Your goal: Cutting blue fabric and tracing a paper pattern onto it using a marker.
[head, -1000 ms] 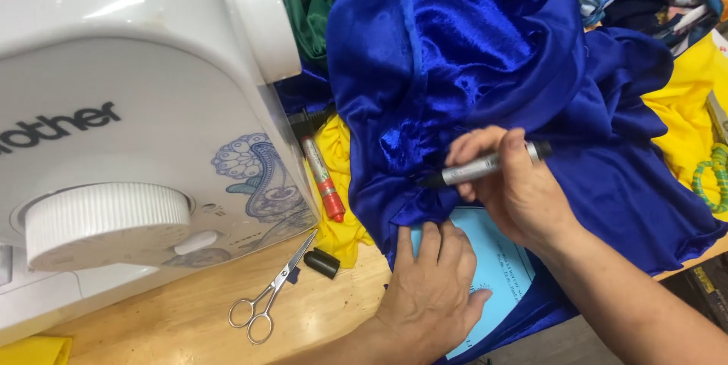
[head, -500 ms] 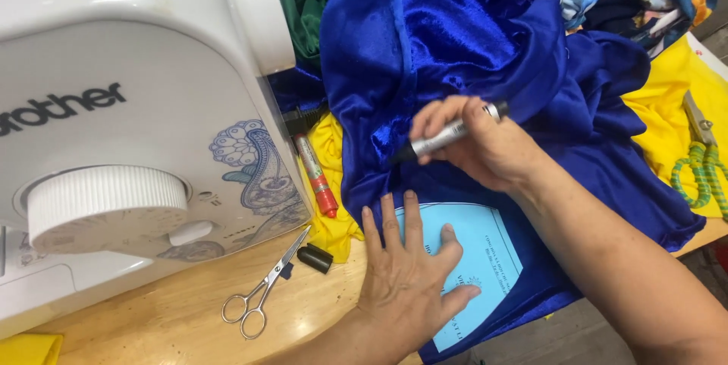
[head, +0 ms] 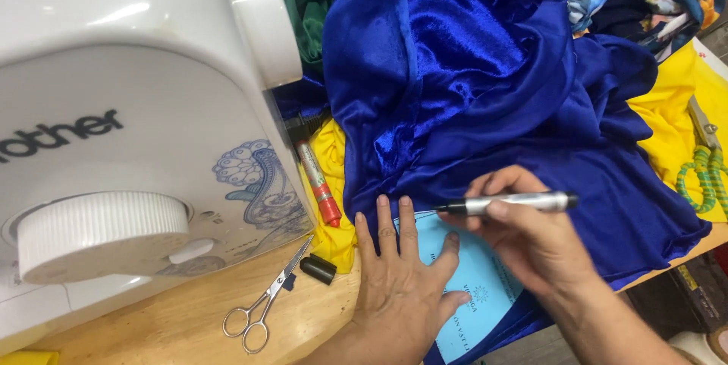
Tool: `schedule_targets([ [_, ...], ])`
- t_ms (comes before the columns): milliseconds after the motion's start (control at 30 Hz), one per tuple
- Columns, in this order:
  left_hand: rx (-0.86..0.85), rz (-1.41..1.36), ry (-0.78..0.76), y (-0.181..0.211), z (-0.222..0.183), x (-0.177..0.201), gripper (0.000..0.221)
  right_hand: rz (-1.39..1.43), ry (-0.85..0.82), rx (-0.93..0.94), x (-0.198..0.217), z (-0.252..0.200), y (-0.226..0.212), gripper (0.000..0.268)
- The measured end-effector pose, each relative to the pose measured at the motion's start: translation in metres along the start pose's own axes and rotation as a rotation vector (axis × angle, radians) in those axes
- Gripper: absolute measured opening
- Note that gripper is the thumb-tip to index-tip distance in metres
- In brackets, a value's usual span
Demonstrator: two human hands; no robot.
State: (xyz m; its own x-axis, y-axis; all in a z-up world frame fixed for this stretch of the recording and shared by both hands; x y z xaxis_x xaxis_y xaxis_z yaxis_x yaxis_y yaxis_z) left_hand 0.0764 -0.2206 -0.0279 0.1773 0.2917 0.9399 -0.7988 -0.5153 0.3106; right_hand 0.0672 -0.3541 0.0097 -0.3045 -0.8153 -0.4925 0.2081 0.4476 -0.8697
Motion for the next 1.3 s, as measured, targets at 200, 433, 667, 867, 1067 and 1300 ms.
schedule_targets([
  [200, -0.045, 0.175, -0.035, 0.013, -0.003, 0.003, 0.08, -0.063, 0.191, -0.089, 0.03, -0.002, 0.029, 0.021],
  [433, -0.202, 0.301, 0.129, 0.03, -0.023, -0.009, 0.095, -0.099, 0.298, -0.122, 0.038, -0.002, 0.034, 0.02],
  [667, -0.168, 0.307, 0.225, 0.031, -0.029, -0.007, 0.099, -0.446, 0.035, 0.049, -0.002, 0.004, 0.024, 0.027],
  [867, -0.166, 0.354, 0.236, 0.031, -0.029, -0.005, 0.1, -0.647, -0.153, 0.183, -0.025, 0.018, 0.018, 0.025],
  [1067, -0.172, 0.377, 0.243, 0.032, -0.029, 0.004, 0.098, -0.67, -0.178, 0.162, -0.021, 0.012, 0.029, 0.025],
  [1300, -0.163, 0.364, 0.236, 0.033, -0.03, -0.001, 0.099, -0.712, -0.192, 0.158, -0.027, 0.01, 0.03, 0.024],
])
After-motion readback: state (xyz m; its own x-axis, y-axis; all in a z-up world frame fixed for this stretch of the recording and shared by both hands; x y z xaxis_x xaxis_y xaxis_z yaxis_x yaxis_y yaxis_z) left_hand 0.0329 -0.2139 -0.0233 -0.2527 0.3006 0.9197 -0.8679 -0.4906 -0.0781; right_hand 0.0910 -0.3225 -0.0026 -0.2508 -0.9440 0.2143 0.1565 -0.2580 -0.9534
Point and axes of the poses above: each hand's wrist, its own z-axis towards the middle knuckle, its own x-axis out of the back of the hand, y = z × x, the point moved 9 cm from there along z, towards the middle knuckle, and after that the axes turned 2 degrees about x, right-handed, at the moved point
